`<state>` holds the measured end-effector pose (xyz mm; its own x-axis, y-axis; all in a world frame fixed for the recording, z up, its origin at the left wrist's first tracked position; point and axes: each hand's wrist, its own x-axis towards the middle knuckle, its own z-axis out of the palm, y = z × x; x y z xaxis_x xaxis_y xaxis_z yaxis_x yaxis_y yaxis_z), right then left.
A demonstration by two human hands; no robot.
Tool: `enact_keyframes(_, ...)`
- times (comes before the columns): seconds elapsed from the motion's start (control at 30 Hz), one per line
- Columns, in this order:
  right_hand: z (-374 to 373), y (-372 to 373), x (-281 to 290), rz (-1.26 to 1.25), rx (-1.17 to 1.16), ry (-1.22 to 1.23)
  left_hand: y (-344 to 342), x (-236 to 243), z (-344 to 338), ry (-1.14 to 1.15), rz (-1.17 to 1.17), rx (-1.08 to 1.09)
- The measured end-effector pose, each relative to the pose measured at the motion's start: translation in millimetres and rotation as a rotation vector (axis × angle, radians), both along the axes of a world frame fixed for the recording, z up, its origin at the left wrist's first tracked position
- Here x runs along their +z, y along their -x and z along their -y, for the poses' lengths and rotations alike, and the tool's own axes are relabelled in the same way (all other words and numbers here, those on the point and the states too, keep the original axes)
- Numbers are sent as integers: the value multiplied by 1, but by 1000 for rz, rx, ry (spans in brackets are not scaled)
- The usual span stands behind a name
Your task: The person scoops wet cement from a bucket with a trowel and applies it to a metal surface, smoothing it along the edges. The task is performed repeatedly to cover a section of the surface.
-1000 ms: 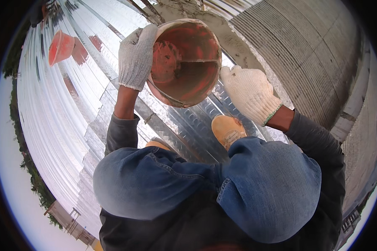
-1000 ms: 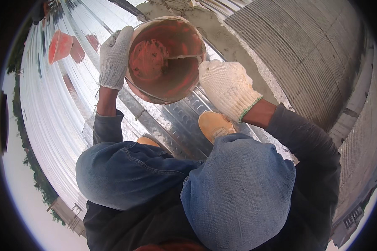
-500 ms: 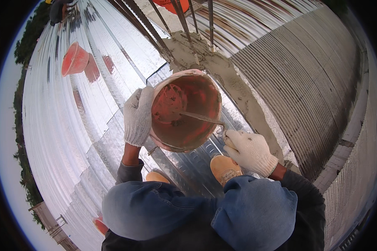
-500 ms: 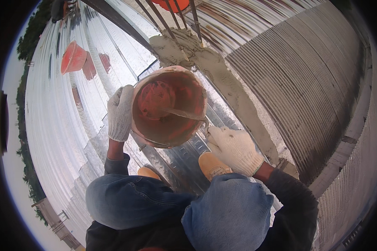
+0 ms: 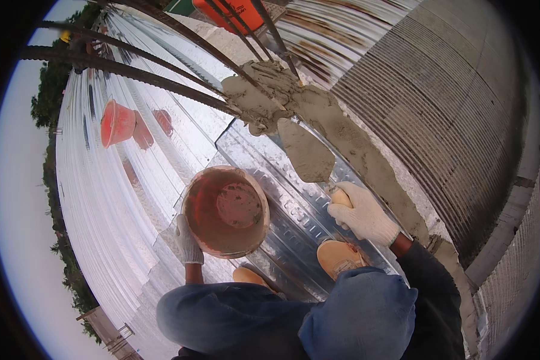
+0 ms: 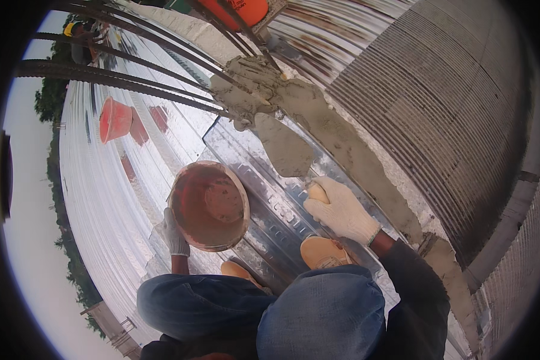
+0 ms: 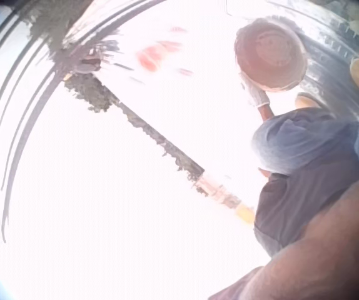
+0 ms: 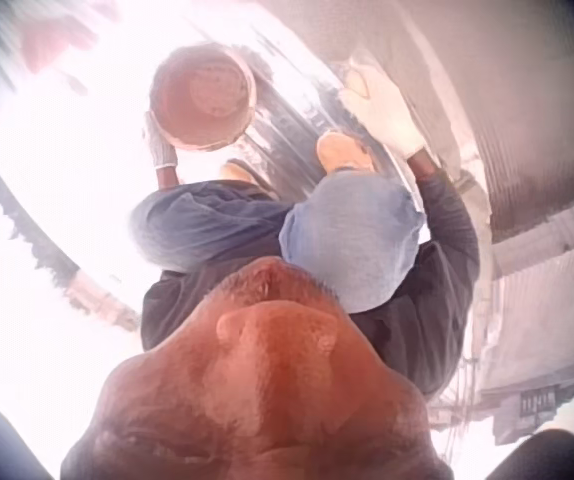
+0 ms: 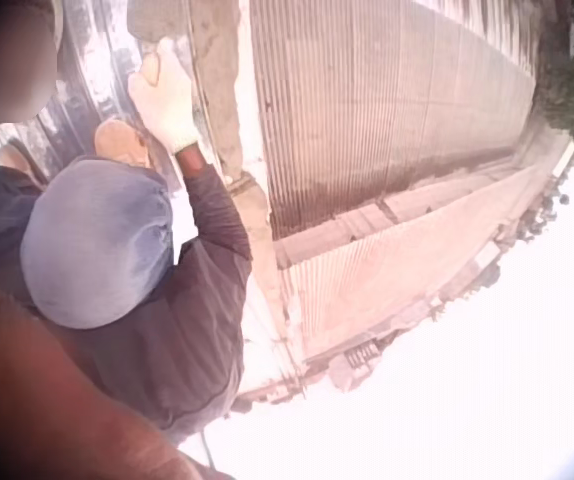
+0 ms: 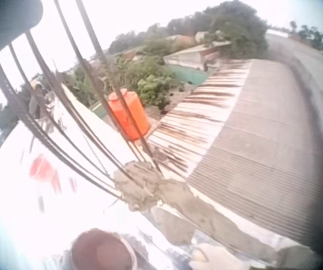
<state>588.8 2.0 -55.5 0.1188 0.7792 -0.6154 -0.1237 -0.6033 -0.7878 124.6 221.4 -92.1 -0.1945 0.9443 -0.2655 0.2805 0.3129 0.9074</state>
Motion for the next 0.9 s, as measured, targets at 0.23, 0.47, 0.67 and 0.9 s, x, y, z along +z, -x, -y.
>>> enact_keyframes(0.23,-48,-8,-38,423,73,-204,21,-12,-13,-23,-76,-73)
enact_keyframes(0.47,-153,-49,-56,506,242,-298,33,-15,-26,-34,-188,-143)
enact_keyframes(0.67,-249,-41,-73,682,405,-245,34,-21,-22,-95,-229,-114)
enact_keyframes(0.9,-262,-38,-45,710,566,-242,55,-30,-23,-54,-150,-100)
